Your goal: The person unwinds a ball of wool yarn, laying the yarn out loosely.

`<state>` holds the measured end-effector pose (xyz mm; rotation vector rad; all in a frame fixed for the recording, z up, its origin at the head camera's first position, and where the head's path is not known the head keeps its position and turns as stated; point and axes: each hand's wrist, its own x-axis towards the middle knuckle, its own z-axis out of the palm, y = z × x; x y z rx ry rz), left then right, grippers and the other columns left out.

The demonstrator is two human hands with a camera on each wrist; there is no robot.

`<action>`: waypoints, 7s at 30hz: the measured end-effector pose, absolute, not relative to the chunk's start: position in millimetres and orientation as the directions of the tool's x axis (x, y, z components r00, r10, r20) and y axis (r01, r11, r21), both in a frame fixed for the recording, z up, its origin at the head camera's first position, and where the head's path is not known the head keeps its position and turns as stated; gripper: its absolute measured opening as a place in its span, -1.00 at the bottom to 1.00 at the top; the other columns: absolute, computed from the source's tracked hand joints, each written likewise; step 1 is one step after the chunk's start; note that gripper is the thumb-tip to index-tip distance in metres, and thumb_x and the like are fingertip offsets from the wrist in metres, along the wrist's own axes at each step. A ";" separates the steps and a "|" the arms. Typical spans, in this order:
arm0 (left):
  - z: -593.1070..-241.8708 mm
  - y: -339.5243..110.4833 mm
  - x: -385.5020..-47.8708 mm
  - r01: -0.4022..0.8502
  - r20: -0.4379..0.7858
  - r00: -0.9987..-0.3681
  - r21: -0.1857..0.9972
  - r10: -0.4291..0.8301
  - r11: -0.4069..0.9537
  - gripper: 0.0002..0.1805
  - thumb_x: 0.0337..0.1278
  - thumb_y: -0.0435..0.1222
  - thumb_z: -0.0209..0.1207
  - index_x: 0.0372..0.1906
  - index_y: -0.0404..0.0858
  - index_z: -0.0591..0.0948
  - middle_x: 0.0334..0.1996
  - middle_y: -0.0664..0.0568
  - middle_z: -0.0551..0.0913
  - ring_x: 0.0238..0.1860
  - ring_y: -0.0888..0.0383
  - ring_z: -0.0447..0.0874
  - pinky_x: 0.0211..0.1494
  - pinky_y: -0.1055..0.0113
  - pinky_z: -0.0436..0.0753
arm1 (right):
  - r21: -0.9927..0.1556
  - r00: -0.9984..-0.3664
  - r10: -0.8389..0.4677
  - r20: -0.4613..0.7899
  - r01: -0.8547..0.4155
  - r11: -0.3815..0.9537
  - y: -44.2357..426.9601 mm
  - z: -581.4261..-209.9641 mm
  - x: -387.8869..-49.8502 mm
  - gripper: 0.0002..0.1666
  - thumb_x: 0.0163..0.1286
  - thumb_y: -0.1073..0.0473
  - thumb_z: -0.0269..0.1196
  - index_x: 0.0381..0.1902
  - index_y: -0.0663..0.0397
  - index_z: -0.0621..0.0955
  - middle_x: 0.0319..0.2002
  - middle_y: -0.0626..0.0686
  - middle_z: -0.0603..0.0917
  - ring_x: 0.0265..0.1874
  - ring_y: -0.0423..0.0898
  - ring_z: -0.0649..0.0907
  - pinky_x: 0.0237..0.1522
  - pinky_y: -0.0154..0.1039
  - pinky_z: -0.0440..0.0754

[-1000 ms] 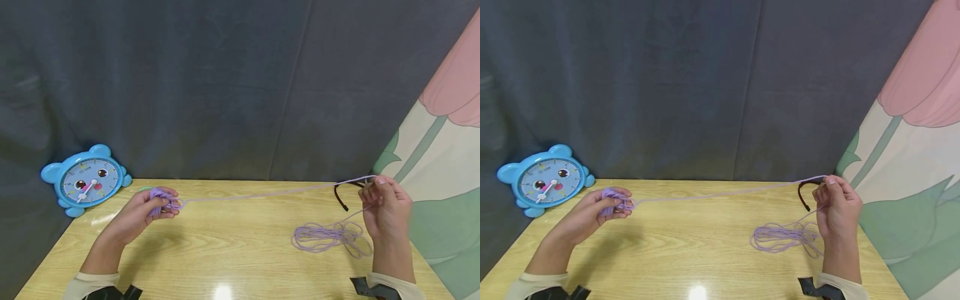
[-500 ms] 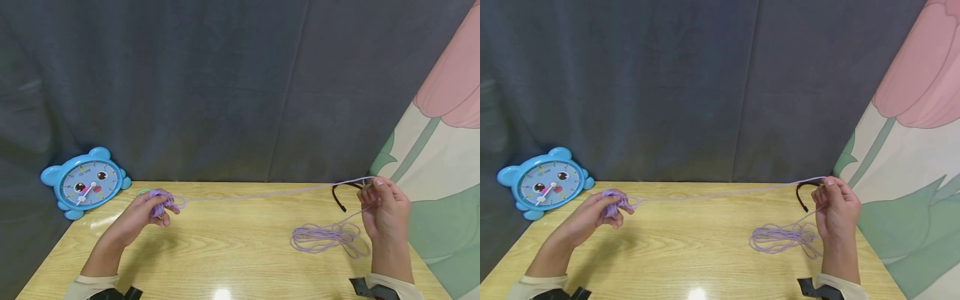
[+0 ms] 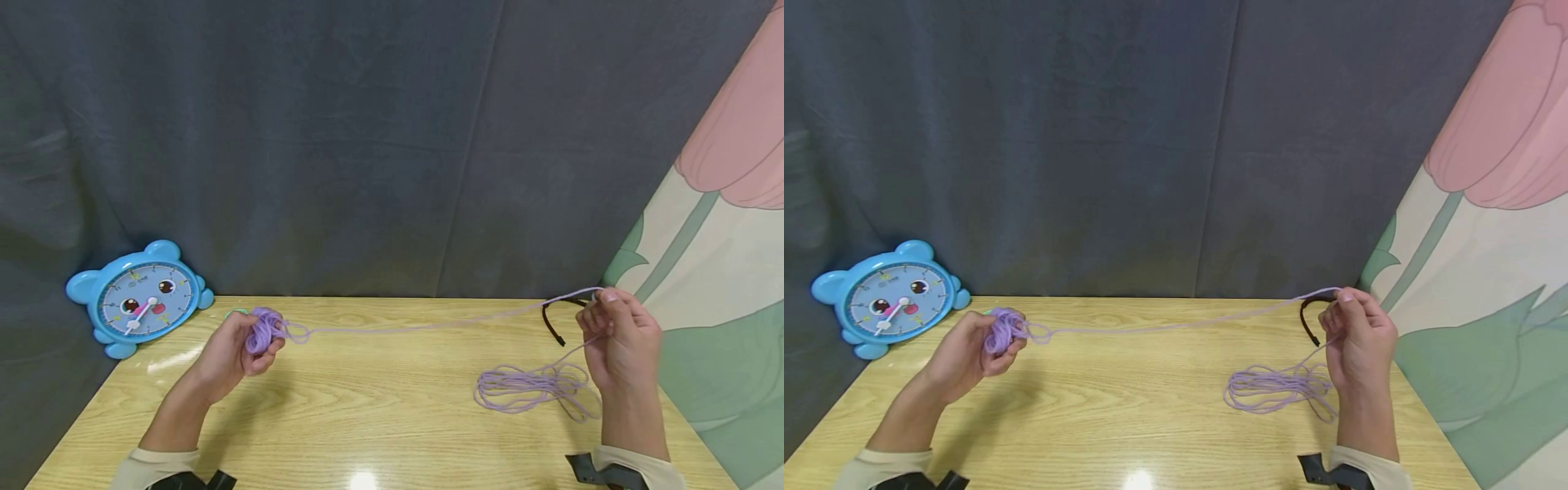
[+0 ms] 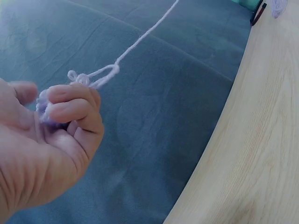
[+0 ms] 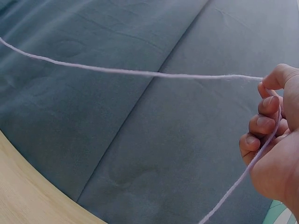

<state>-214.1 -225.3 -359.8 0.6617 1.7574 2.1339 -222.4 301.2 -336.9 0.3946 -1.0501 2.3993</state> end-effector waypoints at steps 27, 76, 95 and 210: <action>-358.2 -227.9 -218.9 0.068 0.045 -0.979 0.992 0.199 0.108 -0.46 0.56 -0.12 0.10 0.25 -0.54 0.44 -0.10 0.11 0.77 -0.03 0.24 0.80 0.09 0.40 0.74 | -0.584 -0.812 0.367 0.454 -0.582 -0.566 351.9 -348.4 -220.5 -0.65 0.52 0.57 -0.04 -0.37 0.49 0.65 -0.68 0.09 0.31 -0.60 -0.08 0.10 -0.49 -0.23 -0.04; -352.5 -231.2 -213.2 0.127 0.119 -0.958 0.992 0.262 0.015 -0.65 0.61 -0.20 0.03 0.12 -0.44 0.54 -0.13 0.07 0.78 -0.07 0.23 0.80 0.04 0.40 0.76 | -0.665 -0.788 0.497 0.362 -0.593 -0.455 349.9 -347.1 -221.1 -0.86 0.41 0.58 0.18 -0.30 0.54 0.68 -0.43 0.22 0.77 -0.41 0.00 0.77 -0.24 -0.31 0.77; -353.2 -222.2 -213.7 0.141 0.136 -0.938 0.990 0.318 -0.009 -0.66 0.62 -0.21 0.01 0.12 -0.44 0.52 -0.12 0.05 0.77 -0.06 0.22 0.79 0.04 0.37 0.76 | -0.921 -0.930 0.035 0.365 -0.367 -0.128 179.8 -368.7 -243.4 -0.88 0.49 0.33 0.27 -0.15 0.34 0.66 -0.29 -0.08 0.78 -0.26 -0.22 0.74 -0.02 -0.36 0.71; -353.0 -217.7 -213.3 0.105 0.093 -0.948 0.994 0.305 0.021 -0.59 0.58 -0.21 0.07 0.12 -0.57 0.49 -0.13 -0.01 0.72 -0.12 0.20 0.79 0.01 0.32 0.78 | -0.833 -0.895 0.022 0.446 -0.424 -0.357 187.6 -356.2 -232.4 -0.74 0.53 0.45 0.14 -0.22 0.11 0.73 -0.42 -0.11 0.66 -0.43 -0.24 0.54 -0.29 -0.44 0.55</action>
